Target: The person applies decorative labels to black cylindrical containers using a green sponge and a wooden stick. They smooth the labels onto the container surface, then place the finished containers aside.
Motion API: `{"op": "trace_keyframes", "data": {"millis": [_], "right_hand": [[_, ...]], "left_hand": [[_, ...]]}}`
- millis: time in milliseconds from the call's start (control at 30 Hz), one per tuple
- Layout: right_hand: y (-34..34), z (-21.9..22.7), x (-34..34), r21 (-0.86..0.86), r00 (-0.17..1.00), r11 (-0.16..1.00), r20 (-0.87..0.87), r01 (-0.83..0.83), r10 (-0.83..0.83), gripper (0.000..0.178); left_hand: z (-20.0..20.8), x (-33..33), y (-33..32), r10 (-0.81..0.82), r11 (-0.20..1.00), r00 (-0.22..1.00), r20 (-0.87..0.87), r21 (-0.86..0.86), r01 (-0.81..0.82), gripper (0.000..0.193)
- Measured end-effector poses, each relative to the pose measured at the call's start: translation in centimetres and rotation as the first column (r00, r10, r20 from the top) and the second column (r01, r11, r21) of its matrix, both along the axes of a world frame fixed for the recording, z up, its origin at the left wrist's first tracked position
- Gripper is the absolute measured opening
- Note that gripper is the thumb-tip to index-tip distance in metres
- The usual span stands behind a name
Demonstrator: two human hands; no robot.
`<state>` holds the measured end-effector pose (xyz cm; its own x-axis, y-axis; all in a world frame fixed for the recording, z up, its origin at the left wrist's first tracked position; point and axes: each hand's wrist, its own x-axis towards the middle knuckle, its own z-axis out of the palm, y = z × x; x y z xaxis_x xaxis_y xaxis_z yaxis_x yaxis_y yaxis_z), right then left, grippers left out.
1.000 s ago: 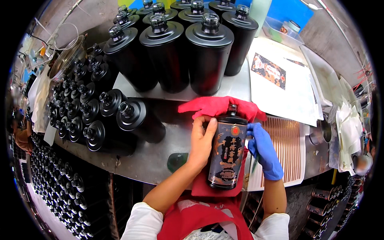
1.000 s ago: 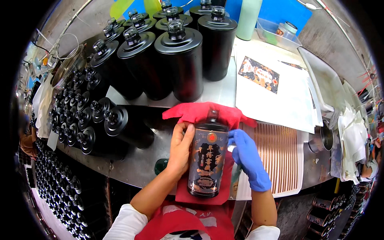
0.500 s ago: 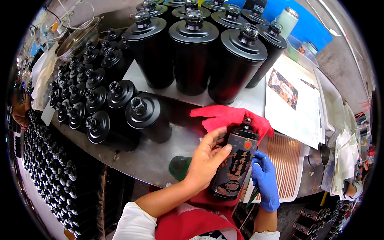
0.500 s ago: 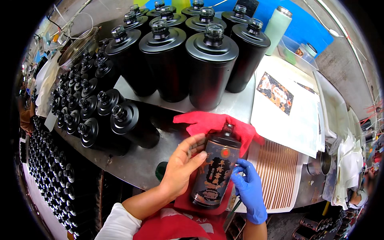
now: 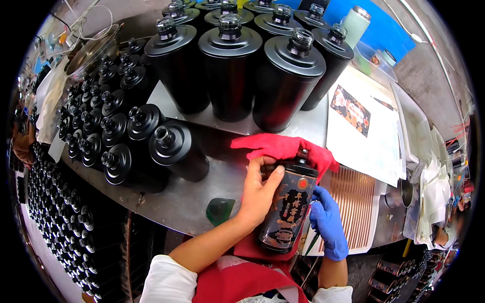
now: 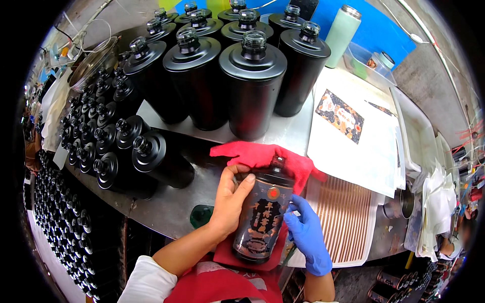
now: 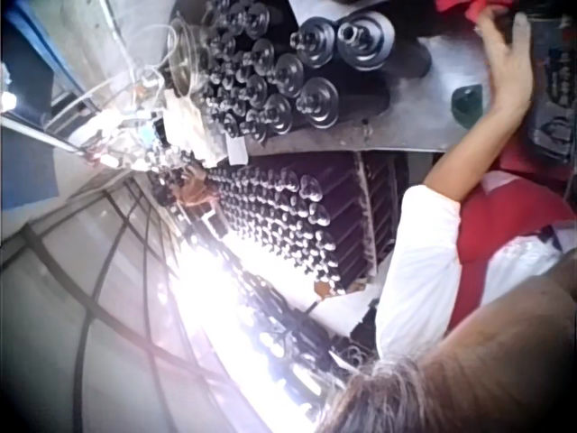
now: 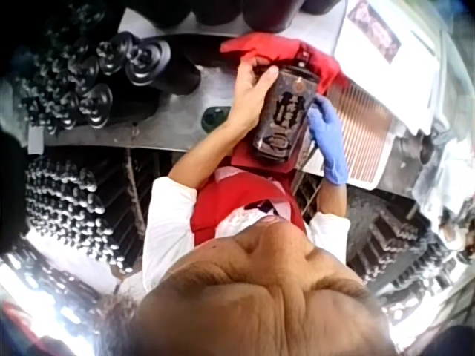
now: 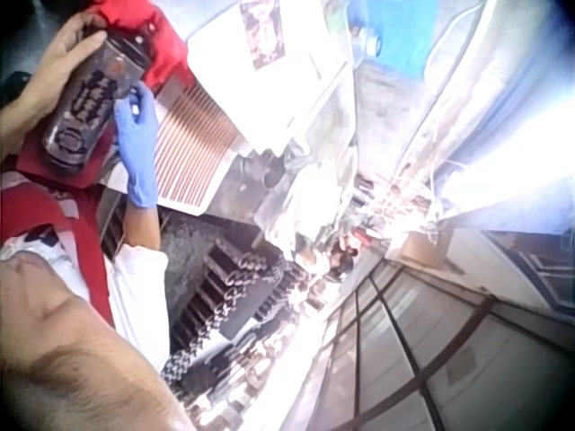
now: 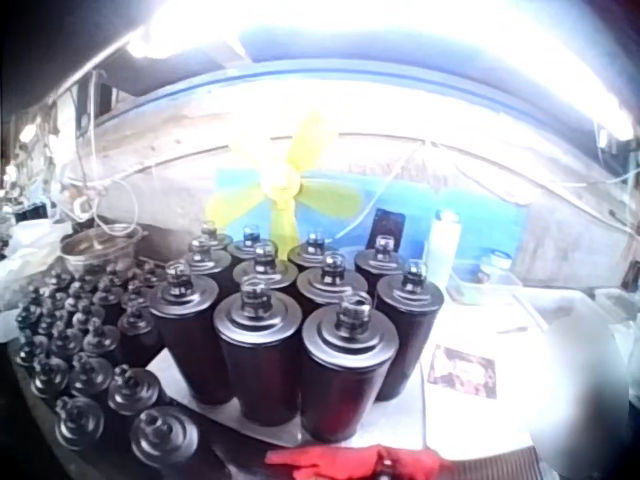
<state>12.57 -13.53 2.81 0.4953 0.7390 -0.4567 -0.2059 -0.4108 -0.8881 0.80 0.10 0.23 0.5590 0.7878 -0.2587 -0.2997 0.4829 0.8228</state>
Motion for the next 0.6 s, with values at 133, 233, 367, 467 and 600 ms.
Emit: {"op": "trace_keyframes", "data": {"millis": [133,233,367,467,600], "right_hand": [[-0.4,0.1,0.3,0.027,1.0,1.0,-0.023,-0.014,0.014,0.061],[-0.3,0.6,-0.2,0.013,1.0,1.0,0.003,-0.001,0.001,0.059],[0.3,1.1,-0.8,-0.03,0.996,1.0,0.093,-0.003,0.006,0.063],[0.6,1.5,-1.2,-0.052,0.989,0.999,0.145,0.014,-0.007,0.067],[0.7,1.5,-1.2,-0.073,0.99,0.997,0.14,0.018,-0.008,0.069]], "left_hand": [[0.2,-1.4,-0.5,-0.062,0.994,0.997,0.048,-0.091,0.066,0.037],[1.8,-2.7,-0.9,-0.159,0.986,0.987,0.007,-0.048,0.159,0.046],[2.4,-2.8,-1.2,-0.125,0.992,0.99,0.071,0.03,0.123,0.05],[2.6,-2.7,-1.4,-0.101,0.994,0.992,0.077,0.054,0.097,0.05],[2.9,-2.9,-1.6,-0.102,0.994,0.993,0.065,0.049,0.099,0.049]]}}
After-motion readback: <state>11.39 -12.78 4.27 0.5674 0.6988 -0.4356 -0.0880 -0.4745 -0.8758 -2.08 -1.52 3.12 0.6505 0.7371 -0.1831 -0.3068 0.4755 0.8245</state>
